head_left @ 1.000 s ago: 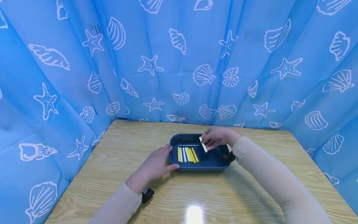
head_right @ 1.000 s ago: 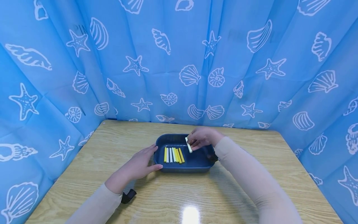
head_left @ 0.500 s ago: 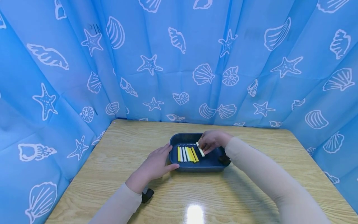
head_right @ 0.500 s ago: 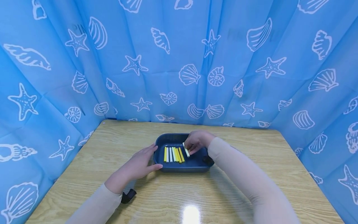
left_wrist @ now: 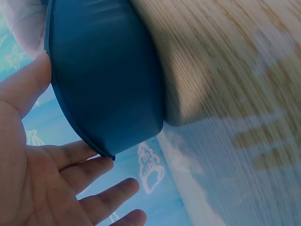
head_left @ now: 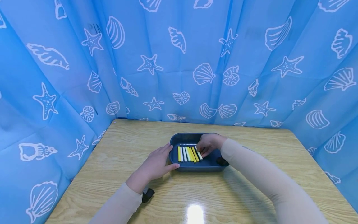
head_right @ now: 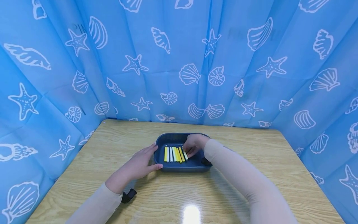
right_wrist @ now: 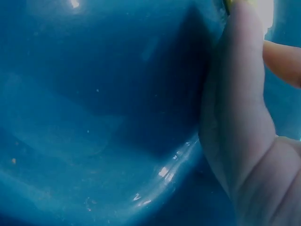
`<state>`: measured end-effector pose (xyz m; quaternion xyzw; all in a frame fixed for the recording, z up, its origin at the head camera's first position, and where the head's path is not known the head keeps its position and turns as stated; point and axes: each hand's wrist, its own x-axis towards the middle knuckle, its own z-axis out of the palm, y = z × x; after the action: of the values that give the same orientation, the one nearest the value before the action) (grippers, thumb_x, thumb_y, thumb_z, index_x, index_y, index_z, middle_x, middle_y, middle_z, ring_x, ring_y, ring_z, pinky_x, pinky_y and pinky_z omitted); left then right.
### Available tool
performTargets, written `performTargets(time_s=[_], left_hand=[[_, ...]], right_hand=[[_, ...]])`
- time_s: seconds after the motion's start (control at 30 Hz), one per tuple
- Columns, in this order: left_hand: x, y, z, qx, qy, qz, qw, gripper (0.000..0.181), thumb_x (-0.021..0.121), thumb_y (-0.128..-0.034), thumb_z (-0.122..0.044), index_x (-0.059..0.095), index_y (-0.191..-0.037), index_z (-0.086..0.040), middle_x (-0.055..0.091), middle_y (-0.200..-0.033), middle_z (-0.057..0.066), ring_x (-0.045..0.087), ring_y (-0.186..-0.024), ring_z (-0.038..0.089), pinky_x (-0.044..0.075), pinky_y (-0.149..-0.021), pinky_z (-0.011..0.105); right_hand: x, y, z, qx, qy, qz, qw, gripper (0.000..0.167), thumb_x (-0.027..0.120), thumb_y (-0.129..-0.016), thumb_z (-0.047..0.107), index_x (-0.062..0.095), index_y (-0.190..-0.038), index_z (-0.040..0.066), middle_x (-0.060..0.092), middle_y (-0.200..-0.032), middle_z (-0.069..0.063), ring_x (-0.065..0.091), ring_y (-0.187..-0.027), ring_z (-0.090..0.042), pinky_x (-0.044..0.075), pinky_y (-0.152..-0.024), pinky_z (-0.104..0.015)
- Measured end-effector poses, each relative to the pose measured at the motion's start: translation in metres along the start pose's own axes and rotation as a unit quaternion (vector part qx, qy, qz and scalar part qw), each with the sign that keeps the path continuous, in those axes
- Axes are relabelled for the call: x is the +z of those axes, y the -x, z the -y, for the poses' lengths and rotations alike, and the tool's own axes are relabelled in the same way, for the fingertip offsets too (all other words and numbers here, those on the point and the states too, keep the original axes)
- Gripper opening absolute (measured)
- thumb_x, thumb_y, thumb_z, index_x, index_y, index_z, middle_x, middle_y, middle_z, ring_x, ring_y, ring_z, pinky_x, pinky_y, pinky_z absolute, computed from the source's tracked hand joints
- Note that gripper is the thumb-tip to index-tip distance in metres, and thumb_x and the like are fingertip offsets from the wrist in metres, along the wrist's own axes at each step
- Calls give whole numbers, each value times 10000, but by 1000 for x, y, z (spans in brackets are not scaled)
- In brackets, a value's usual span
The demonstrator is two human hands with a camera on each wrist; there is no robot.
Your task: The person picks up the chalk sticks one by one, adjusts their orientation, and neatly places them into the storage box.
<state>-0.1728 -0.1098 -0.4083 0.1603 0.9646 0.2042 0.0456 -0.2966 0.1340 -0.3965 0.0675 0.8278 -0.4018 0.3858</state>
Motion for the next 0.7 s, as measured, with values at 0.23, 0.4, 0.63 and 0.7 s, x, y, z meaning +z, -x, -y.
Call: performTargets(time_s=[0.23,0.4,0.63,0.7], left_hand=[[0,0,0,22,7,-5,10000,871,667,-914,-555,349,-1557,-60,308,-1614,136,298,-1474,343,259,-1183,538],[1,0,0,28,17,16,10000,875,666,-913,-559,343,-1560,-65,298,-1619,130,296,-1475,342,255,-1185,537],[2,-1,0,59,-39,25,10000,876,660,-918,-558,336,-1562,-61,293,-1621,132,294,-1475,348,253,-1186,536],[1,-1,0,52,-42,22,10000,877,662,-917,-556,334,-1563,-61,290,-1622,131,291,-1477,347,250,-1187,536]], right_hand=[[3,1,-1,-80,20,26,10000,113,658,-921,8,683,-1021,-38,655,-966,-161,659,-760,-202,603,-786,-334],[0,2,-4,-145,144,-15,9998,150,633,-935,17,666,-1069,-41,650,-997,-176,667,-781,-229,608,-765,-349],[-8,6,-7,-21,239,35,9997,199,601,-982,57,643,-1144,-50,656,-1025,-206,685,-817,-262,610,-771,-367],[-10,8,-6,-6,223,95,9997,228,595,-991,59,629,-1187,-51,655,-1041,-217,689,-837,-276,609,-780,-374]])
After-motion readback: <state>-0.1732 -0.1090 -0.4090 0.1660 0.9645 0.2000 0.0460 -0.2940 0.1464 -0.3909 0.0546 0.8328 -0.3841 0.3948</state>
